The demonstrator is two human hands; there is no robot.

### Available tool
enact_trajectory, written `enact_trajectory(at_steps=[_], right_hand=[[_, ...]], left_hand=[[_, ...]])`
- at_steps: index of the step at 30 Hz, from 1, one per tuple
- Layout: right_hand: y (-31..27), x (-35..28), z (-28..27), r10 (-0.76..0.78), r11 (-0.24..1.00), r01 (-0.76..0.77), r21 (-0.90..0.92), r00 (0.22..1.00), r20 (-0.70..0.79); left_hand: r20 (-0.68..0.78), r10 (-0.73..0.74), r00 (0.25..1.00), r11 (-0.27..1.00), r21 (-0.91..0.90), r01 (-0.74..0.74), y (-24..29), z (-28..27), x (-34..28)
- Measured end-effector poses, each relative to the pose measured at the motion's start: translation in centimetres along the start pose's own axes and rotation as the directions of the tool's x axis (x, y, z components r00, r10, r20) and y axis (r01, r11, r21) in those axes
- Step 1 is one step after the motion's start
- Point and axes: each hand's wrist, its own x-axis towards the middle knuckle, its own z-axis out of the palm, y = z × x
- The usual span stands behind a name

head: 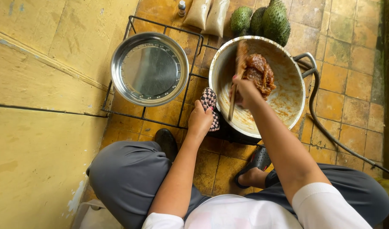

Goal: Stirring a thick brown paste in a large pan using a wooden spatula

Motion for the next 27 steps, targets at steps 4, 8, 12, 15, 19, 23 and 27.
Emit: enact_trajectory(at_steps=[4,8,12,15,19,23,27], right_hand=[[-2.0,-1.5,-2.2,-0.038,0.962,0.017,0.272,0.997,0.074],[-2.2,-10.4,-4.8,-0.095,0.918,0.026,0.395,0.983,0.157],[0.5,-18.0,-6.4,-0.135,0.985,0.113,0.132,0.976,0.169],[3.0,-20.5,-8.9,-0.11,0.981,0.123,-0.15,0.99,0.09],[3.3,-21.8,-10.1,-0.133,0.935,0.12,-0.334,0.991,-0.017],[2.7,-17.9,-9.2,-0.092,0.519,0.025,-0.855,0.995,-0.027],[2.6,-14.5,-3.9,-0.158,0.001,0.125,-0.992,0.98,0.123]], left_hand=[[-0.013,0.007,1.0,1.0,-0.004,-0.007,0.2,0.1,-0.2],[-0.033,0.016,0.999,1.0,-0.017,-0.016,0.1,0.7,0.1],[-0.067,0.044,0.997,0.999,-0.025,-0.045,-0.1,1.0,0.2],[-0.081,0.048,0.995,0.999,-0.016,-0.05,0.2,0.9,-0.2],[-0.086,0.063,0.994,0.998,-0.019,-0.065,0.1,1.0,-0.3],[-0.084,0.065,0.994,0.998,-0.007,-0.066,0.2,1.1,-0.1],[-0.082,0.057,0.995,0.998,-0.011,-0.058,0.1,1.1,0.0]])
